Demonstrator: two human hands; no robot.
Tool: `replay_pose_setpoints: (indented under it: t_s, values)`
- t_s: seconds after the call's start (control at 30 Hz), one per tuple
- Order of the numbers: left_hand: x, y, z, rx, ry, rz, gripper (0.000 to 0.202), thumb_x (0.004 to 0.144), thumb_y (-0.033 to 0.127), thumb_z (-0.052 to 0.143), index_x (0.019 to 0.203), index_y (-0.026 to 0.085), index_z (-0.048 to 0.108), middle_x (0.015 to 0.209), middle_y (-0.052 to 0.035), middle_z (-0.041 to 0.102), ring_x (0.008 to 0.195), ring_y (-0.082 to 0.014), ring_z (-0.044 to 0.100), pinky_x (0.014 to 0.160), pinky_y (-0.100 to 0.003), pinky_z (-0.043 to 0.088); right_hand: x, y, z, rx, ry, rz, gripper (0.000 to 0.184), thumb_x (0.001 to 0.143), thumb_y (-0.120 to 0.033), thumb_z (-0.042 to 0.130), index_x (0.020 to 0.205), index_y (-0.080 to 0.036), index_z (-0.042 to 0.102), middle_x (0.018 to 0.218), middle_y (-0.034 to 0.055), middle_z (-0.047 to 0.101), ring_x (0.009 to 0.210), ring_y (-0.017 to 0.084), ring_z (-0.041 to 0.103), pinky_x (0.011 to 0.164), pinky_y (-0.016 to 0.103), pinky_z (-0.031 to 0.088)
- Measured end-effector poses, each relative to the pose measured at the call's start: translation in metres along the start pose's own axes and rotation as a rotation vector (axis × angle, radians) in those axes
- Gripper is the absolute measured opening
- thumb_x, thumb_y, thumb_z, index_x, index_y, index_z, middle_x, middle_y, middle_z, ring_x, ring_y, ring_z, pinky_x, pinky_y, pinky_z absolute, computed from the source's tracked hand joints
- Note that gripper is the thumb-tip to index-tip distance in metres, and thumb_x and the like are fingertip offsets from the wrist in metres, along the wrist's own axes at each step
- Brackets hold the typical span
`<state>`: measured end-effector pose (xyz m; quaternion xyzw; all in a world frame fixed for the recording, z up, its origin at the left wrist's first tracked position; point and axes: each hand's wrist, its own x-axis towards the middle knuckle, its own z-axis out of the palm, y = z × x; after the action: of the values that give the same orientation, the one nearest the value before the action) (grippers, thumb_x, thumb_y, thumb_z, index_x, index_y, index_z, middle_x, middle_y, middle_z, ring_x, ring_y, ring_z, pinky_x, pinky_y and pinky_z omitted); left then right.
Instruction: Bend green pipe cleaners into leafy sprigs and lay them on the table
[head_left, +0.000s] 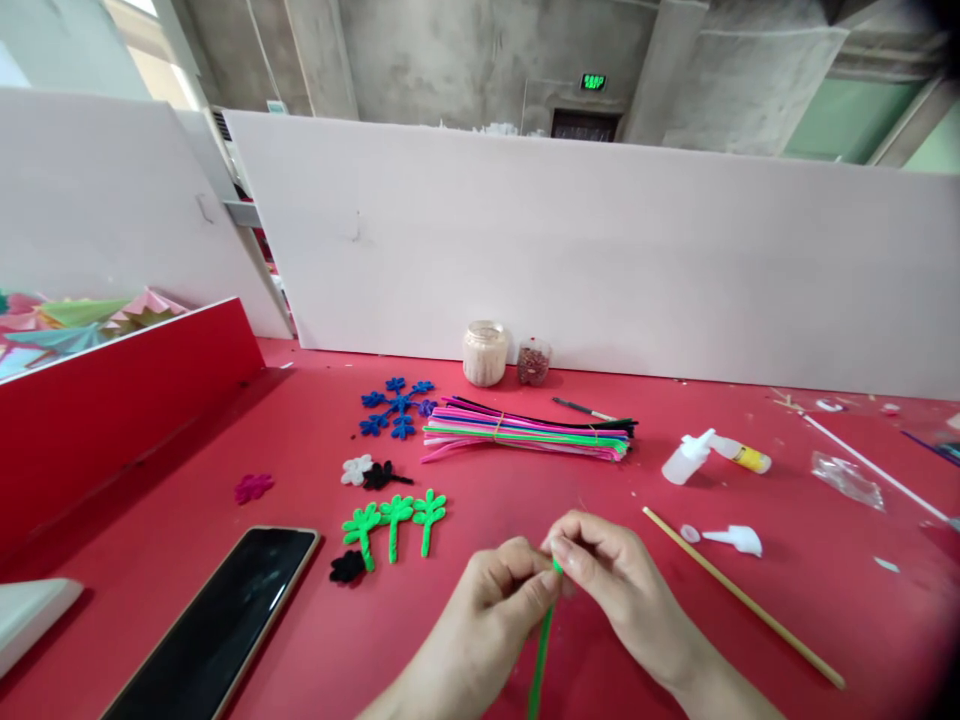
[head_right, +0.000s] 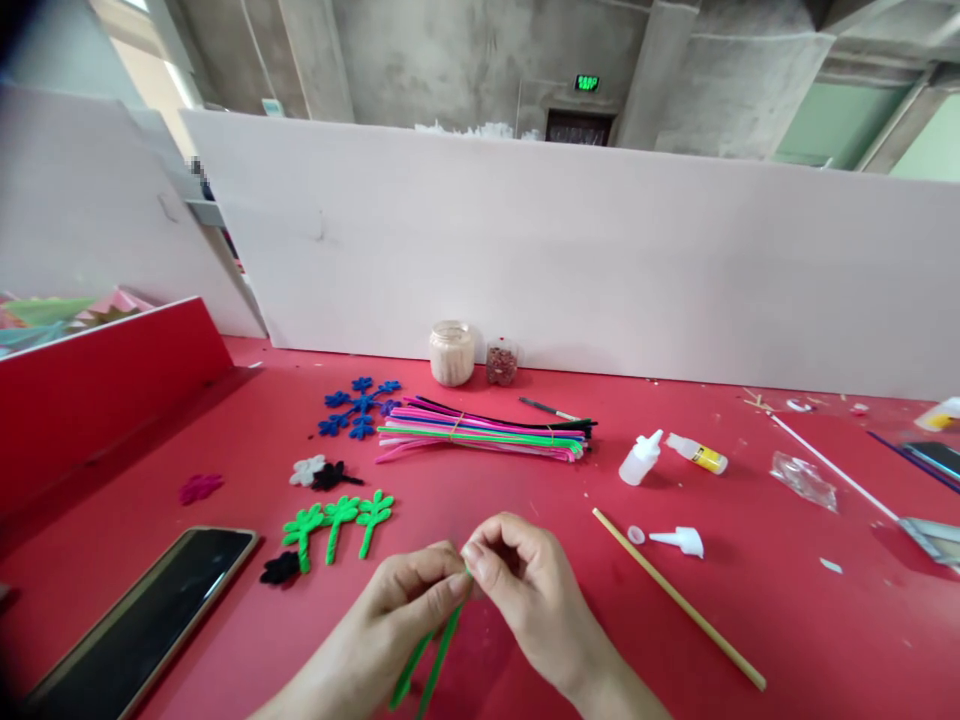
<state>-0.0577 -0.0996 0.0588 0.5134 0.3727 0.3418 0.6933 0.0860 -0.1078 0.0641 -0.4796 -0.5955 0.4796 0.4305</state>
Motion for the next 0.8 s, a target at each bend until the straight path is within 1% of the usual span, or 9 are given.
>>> replay_pose_setpoints:
  t_s: [0.07,0.13,0.23,0.33,0.37,0.47,0.57,0.7,0.8]
  values:
    - [-0.002,0.002,0.002,0.011,0.032,-0.046,0.025,0.072,0.033,0.055,0.058,0.012,0.056,0.050,0.0059,0.030,0.049,-0.0075,0.023,0.046,-0.021,0.020,0.000,0.000,0.000,0.018,-0.007,-0.013,0.021,0.082,-0.030,0.046,0.065,-0.016,0.049,0.059,-0.0039,0.039,0.056,0.010,0.036,0.053,0.021,0.033]
    - [-0.003,0.004,0.004,-0.023,0.068,-0.084,0.025,0.070,0.033,0.057,0.056,0.012,0.055,0.048,0.0058,0.032,0.049,-0.0074,0.025,0.046,-0.021,0.020,0.000,0.001,0.001,0.041,0.002,-0.013,0.019,0.081,-0.028,0.048,0.066,-0.016,0.049,0.059,-0.0042,0.039,0.055,0.009,0.035,0.052,0.021,0.032]
    - [-0.005,0.001,0.008,-0.176,0.109,-0.108,0.021,0.067,0.032,0.061,0.060,0.013,0.059,0.050,0.0045,0.039,0.049,-0.0072,0.030,0.047,-0.020,0.024,-0.003,0.004,0.005,0.159,0.027,-0.006,0.020,0.080,-0.028,0.049,0.065,-0.016,0.047,0.058,-0.0042,0.040,0.056,0.009,0.036,0.053,0.021,0.033]
    - [-0.006,-0.009,0.013,-0.367,0.157,-0.104,0.017,0.066,0.031,0.064,0.063,0.014,0.062,0.053,0.0037,0.044,0.050,-0.0067,0.036,0.050,-0.019,0.028,-0.005,0.008,0.013,0.293,0.087,0.009,0.019,0.080,-0.028,0.049,0.065,-0.016,0.047,0.057,-0.0043,0.041,0.056,0.009,0.038,0.053,0.020,0.034]
    - [-0.006,-0.012,0.014,-0.412,0.190,-0.099,0.016,0.066,0.030,0.064,0.063,0.015,0.062,0.054,0.0036,0.045,0.051,-0.0067,0.037,0.051,-0.019,0.029,-0.005,0.010,0.016,0.321,0.108,0.016,0.019,0.080,-0.028,0.050,0.065,-0.016,0.047,0.057,-0.0044,0.041,0.056,0.009,0.038,0.052,0.019,0.034]
    - [-0.006,-0.017,0.017,-0.484,0.212,-0.083,0.011,0.066,0.027,0.065,0.063,0.016,0.064,0.054,0.0032,0.049,0.052,-0.0066,0.041,0.053,-0.019,0.033,-0.004,0.014,0.021,0.355,0.152,0.050,0.021,0.079,-0.029,0.051,0.063,-0.016,0.046,0.056,-0.0052,0.038,0.053,0.008,0.035,0.049,0.018,0.032]
    - [-0.005,-0.013,0.018,-0.519,0.233,-0.071,0.008,0.068,0.023,0.064,0.064,0.016,0.066,0.059,0.0012,0.055,0.056,-0.0079,0.047,0.057,-0.019,0.037,-0.002,0.014,0.022,0.298,0.177,0.059,0.020,0.080,-0.029,0.049,0.065,-0.017,0.048,0.056,-0.0054,0.037,0.052,0.008,0.032,0.048,0.017,0.030]
    - [-0.003,-0.007,0.016,-0.591,0.282,-0.033,0.006,0.068,0.020,0.063,0.066,0.017,0.068,0.063,-0.0004,0.060,0.062,-0.0107,0.053,0.067,-0.022,0.041,-0.004,0.012,0.019,0.161,0.212,0.047,0.021,0.083,-0.031,0.043,0.067,-0.018,0.046,0.058,-0.0053,0.035,0.052,0.009,0.030,0.047,0.018,0.029]
    - [-0.001,-0.008,0.015,-0.611,0.308,-0.016,0.007,0.068,0.020,0.062,0.069,0.017,0.069,0.067,-0.0015,0.062,0.070,-0.0124,0.054,0.073,-0.022,0.040,-0.009,0.011,0.019,0.056,0.090,0.059,0.023,0.081,-0.031,0.045,0.063,-0.018,0.044,0.056,-0.0054,0.031,0.052,0.009,0.029,0.046,0.019,0.027]
